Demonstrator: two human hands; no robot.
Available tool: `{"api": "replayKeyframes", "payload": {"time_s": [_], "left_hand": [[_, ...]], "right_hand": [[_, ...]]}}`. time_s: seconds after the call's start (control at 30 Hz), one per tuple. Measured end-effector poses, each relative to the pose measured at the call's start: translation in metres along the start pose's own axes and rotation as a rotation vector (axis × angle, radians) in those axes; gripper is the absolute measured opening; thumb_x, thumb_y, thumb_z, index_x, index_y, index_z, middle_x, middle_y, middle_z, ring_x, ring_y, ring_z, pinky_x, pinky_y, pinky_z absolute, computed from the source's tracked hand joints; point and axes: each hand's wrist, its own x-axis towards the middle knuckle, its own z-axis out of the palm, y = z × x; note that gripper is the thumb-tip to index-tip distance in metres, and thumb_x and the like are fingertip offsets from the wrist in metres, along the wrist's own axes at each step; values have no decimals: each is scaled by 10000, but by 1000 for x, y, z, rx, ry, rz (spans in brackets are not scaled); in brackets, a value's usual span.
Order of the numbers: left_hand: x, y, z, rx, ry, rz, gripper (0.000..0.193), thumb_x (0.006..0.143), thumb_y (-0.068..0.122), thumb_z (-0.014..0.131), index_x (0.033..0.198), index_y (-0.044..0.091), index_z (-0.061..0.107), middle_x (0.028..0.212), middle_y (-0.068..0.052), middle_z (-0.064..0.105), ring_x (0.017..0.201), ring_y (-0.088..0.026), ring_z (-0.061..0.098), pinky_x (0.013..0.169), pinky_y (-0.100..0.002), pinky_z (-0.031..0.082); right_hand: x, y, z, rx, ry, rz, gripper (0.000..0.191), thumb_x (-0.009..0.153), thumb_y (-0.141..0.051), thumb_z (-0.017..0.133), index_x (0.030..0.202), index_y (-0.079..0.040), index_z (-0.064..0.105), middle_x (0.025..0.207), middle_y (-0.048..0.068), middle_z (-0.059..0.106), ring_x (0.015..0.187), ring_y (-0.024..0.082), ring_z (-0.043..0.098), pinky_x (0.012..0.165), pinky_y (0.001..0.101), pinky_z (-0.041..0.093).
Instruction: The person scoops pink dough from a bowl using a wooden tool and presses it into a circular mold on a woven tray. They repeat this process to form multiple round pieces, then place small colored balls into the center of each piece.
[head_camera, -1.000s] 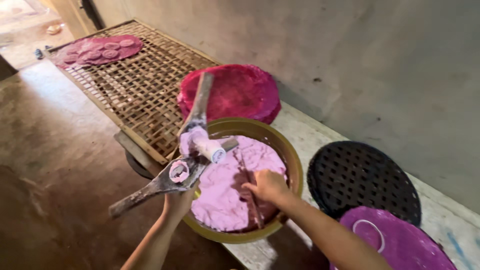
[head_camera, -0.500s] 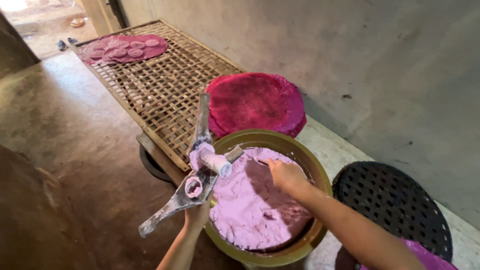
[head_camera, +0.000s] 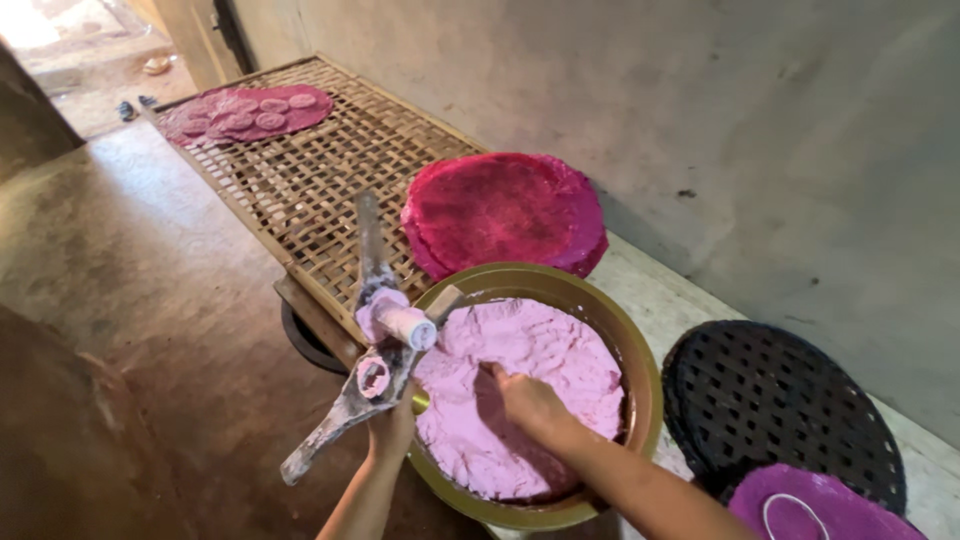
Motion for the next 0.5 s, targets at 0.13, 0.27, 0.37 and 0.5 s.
{"api": "replayKeyframes", "payload": {"time_s": [0.13, 0.27, 0.37, 0.5], "left_hand": [[14, 17, -2, -27, 43, 5, 186, 855, 30, 639, 1032, 18, 584, 897, -56, 641, 786, -183, 630, 651, -350, 517], [51, 47, -16, 94, 81, 126, 122, 944, 50, 687, 1046, 23, 626, 786, -101, 586, 642, -244, 562, 574, -395, 437], [62, 62, -12, 450, 135, 545, 229, 856, 160, 796, 1001, 77, 639, 863, -65, 648, 757, -191, 643, 670, -352, 522], [46, 61, 14, 516, -56, 421, 439, 757, 279, 844, 1092, 84, 639, 931, -88, 678, 800, -211, 674, 682, -354, 555]], "right_hand": [[-28, -5, -23, 122, 6, -8, 670, 871, -12, 495, 1514, -197, 501, 828, 211, 720, 645, 298, 658, 585, 428, 552], [-59, 17, -101, 466, -69, 176, 441, 979, -171, 529, 1388, -247, 677, 680, 40, 704, 462, 98, 493, 454, 295, 397], [-93, 44, -154, 456, 42, 34, 356, 979, -229, 628, 1319, -173, 718, 621, -12, 600, 501, 67, 455, 465, 275, 386], [-117, 59, -177, 842, -88, 59, 356, 973, -234, 613, 1294, -132, 725, 588, -42, 503, 494, 85, 432, 455, 284, 346]]}}
